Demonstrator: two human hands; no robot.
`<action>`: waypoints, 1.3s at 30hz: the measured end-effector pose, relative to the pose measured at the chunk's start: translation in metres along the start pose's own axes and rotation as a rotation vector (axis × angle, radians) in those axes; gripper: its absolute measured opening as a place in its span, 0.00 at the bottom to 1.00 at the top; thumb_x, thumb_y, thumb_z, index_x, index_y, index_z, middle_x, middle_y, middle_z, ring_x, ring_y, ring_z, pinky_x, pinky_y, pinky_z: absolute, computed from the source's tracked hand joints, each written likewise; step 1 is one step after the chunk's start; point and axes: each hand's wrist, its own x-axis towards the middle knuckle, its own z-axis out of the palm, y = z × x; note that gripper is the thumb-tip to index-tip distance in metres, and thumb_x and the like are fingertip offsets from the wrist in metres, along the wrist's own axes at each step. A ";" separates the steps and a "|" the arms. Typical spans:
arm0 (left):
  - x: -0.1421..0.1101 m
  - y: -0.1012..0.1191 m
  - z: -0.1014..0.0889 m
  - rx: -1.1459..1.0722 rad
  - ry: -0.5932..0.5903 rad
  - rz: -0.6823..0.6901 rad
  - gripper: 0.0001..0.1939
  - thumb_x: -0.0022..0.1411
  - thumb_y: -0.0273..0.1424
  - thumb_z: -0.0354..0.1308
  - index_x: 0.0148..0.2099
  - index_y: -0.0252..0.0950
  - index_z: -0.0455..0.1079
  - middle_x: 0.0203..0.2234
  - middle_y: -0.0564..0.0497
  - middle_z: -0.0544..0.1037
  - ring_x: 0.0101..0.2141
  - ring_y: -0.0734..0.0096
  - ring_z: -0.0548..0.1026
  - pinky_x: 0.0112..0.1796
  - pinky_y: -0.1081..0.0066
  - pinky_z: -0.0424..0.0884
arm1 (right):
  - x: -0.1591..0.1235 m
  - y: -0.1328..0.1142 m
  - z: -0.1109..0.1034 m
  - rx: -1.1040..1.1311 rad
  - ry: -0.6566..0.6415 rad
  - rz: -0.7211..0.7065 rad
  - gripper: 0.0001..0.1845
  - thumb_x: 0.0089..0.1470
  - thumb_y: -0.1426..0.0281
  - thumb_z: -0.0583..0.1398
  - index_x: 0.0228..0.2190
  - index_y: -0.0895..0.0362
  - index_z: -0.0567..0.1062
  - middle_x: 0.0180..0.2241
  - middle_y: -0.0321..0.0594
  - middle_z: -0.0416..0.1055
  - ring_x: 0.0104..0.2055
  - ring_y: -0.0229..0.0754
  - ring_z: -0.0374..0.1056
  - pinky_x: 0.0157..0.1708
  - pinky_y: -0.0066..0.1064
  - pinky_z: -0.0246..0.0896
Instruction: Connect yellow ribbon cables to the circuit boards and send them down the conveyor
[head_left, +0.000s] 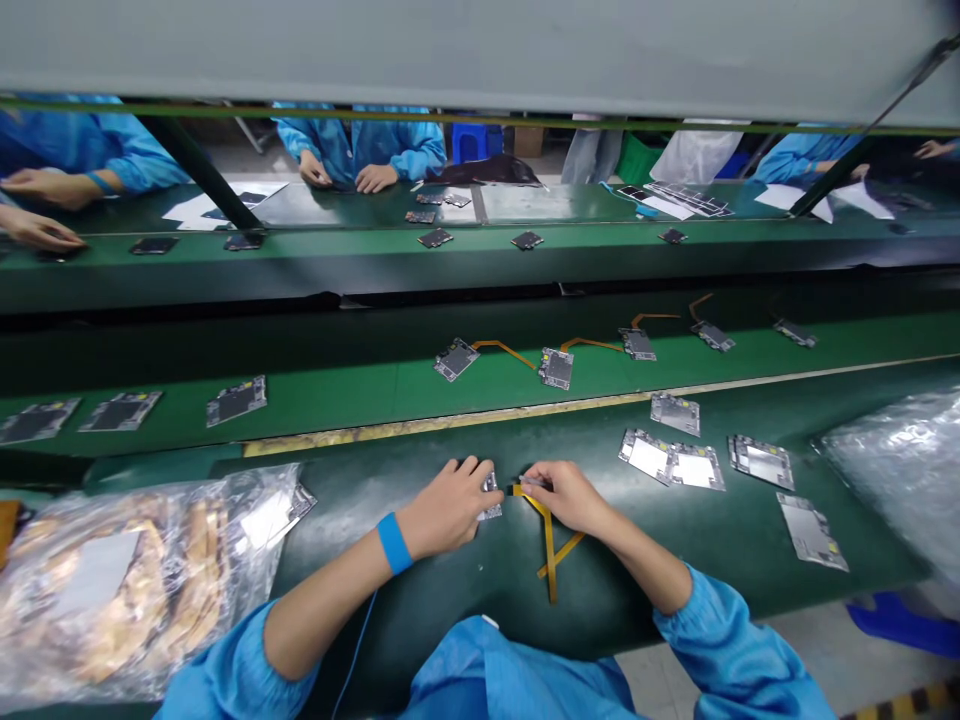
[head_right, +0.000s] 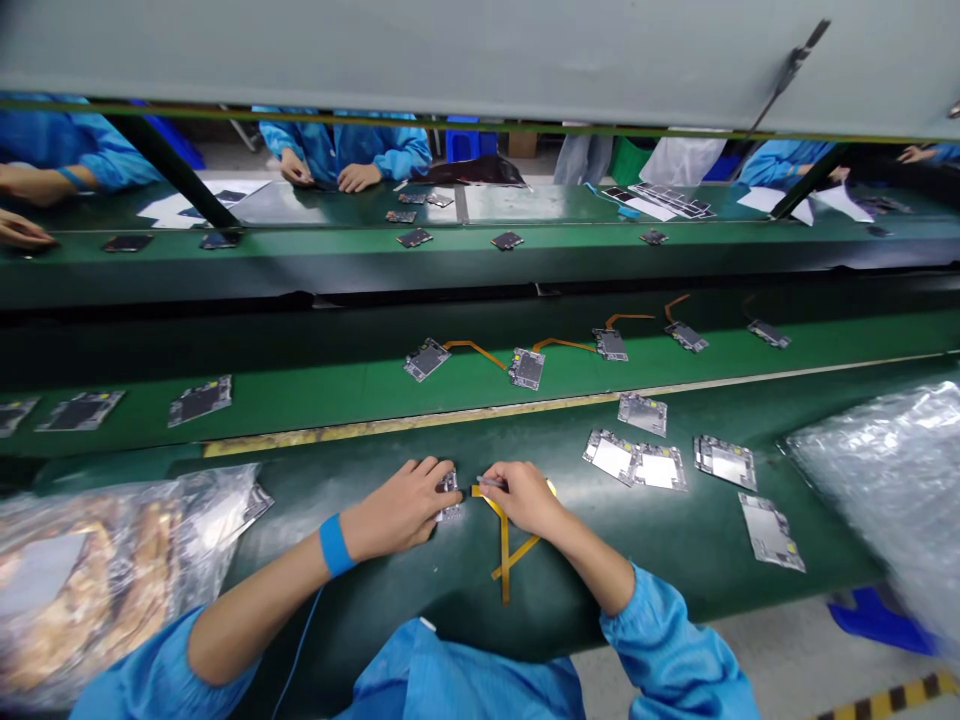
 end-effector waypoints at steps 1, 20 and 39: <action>0.001 0.000 0.000 0.001 0.000 0.002 0.15 0.65 0.28 0.59 0.54 0.42 0.72 0.54 0.39 0.69 0.50 0.49 0.68 0.46 0.55 0.69 | 0.000 -0.001 0.001 -0.021 -0.004 0.004 0.10 0.61 0.66 0.62 0.31 0.57 0.81 0.28 0.35 0.78 0.30 0.38 0.68 0.31 0.27 0.53; -0.012 0.000 0.027 -0.129 0.177 -0.069 0.12 0.66 0.23 0.56 0.51 0.35 0.70 0.56 0.37 0.68 0.56 0.49 0.65 0.55 0.52 0.69 | 0.013 -0.018 0.011 -0.291 -0.055 0.059 0.10 0.62 0.68 0.62 0.35 0.53 0.85 0.29 0.36 0.80 0.30 0.40 0.69 0.29 0.29 0.46; -0.009 0.005 0.033 0.048 0.153 -0.027 0.28 0.69 0.21 0.50 0.69 0.44 0.63 0.58 0.35 0.68 0.55 0.48 0.68 0.53 0.52 0.66 | 0.020 -0.043 0.003 -0.437 -0.130 0.068 0.10 0.62 0.68 0.62 0.38 0.48 0.86 0.38 0.41 0.84 0.43 0.47 0.78 0.35 0.30 0.58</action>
